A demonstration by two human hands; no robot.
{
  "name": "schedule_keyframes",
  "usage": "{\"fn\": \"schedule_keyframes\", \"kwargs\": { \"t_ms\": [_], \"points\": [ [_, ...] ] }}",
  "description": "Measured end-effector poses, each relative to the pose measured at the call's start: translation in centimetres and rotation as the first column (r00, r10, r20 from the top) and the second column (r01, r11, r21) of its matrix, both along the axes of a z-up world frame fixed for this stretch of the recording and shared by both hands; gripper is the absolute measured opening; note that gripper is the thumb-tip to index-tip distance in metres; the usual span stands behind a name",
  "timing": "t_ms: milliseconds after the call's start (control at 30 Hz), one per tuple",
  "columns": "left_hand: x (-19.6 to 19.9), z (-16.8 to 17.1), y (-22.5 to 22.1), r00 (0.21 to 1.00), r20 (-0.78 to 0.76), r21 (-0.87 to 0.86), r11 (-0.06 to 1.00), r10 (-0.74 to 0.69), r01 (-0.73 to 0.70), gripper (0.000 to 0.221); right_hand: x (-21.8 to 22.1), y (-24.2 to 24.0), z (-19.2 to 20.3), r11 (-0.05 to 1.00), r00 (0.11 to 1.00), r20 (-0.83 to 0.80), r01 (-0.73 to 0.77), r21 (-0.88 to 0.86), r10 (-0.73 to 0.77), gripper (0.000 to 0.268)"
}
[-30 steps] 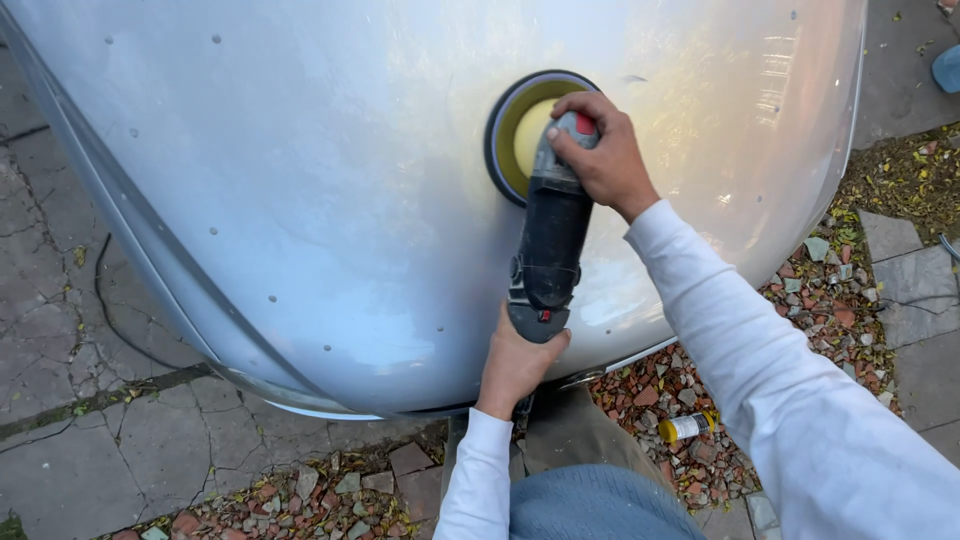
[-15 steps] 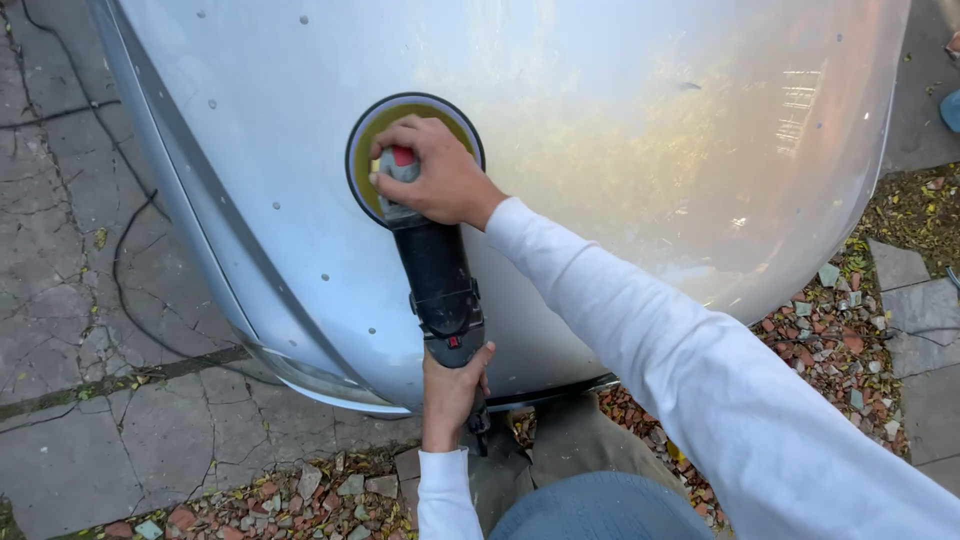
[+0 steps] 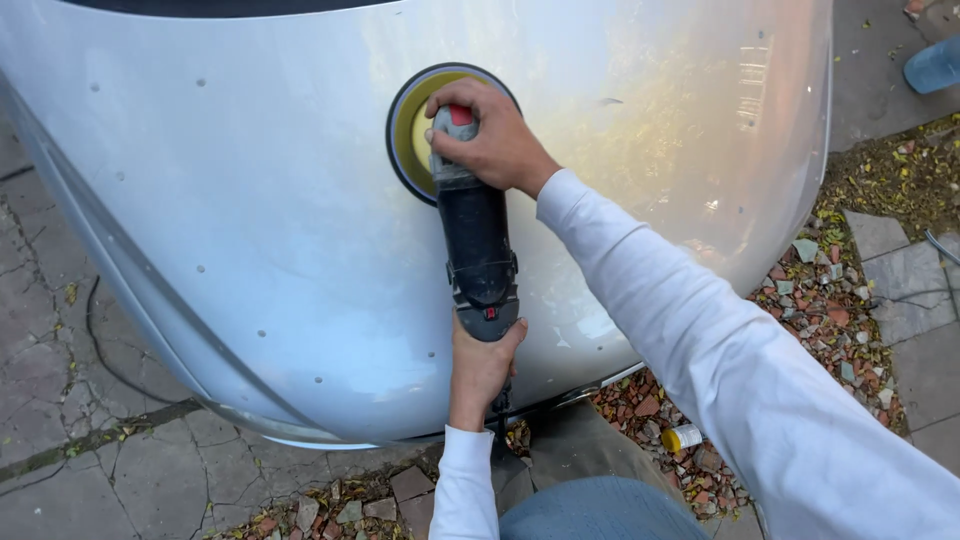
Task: Polishing the hood of a silver car using a power polisher.
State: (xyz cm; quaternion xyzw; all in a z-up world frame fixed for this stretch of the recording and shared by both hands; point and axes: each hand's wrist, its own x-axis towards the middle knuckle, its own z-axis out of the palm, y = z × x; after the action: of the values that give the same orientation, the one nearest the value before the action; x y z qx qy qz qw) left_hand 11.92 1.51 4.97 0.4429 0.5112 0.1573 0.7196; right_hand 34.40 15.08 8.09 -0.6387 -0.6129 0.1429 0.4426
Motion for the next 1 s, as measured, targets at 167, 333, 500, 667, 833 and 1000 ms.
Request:
{"fn": "schedule_keyframes", "kwargs": {
  "t_ms": [167,333,500,667,833,1000],
  "points": [
    [7.0,2.3,-1.1,0.99,-0.108,0.048,0.994,-0.096,0.102,0.046,8.7,-3.8,-0.1,0.995,0.994,-0.073,0.079,-0.057,-0.083,0.02],
    [13.0,2.3,-2.2,0.971,-0.115,0.031,0.976,-0.21,0.215,0.058,16.8,-8.1,-0.3,0.989,0.985,-0.107,0.129,-0.071,-0.136,0.017],
    [17.7,2.2,-3.6,0.933,-0.073,0.084,0.93,-0.352,0.357,0.067,22.6,-12.2,-0.2,0.966,0.95,-0.19,0.224,-0.13,-0.246,0.019],
    [17.4,2.2,-4.5,0.91,-0.151,0.1,0.91,-0.385,0.402,0.07,22.5,-14.0,-0.5,0.958,0.945,-0.179,0.254,-0.133,-0.275,0.021],
    [13.6,1.3,-3.9,0.94,-0.11,0.139,0.931,-0.324,0.337,0.06,18.2,-11.4,-1.1,0.969,0.947,-0.215,0.215,-0.12,-0.237,0.021],
    [7.3,2.2,-2.0,0.958,-0.162,0.016,0.97,-0.236,0.241,0.06,9.9,-7.9,0.1,0.975,0.963,-0.171,0.194,-0.106,-0.21,0.021]
  ]
}}
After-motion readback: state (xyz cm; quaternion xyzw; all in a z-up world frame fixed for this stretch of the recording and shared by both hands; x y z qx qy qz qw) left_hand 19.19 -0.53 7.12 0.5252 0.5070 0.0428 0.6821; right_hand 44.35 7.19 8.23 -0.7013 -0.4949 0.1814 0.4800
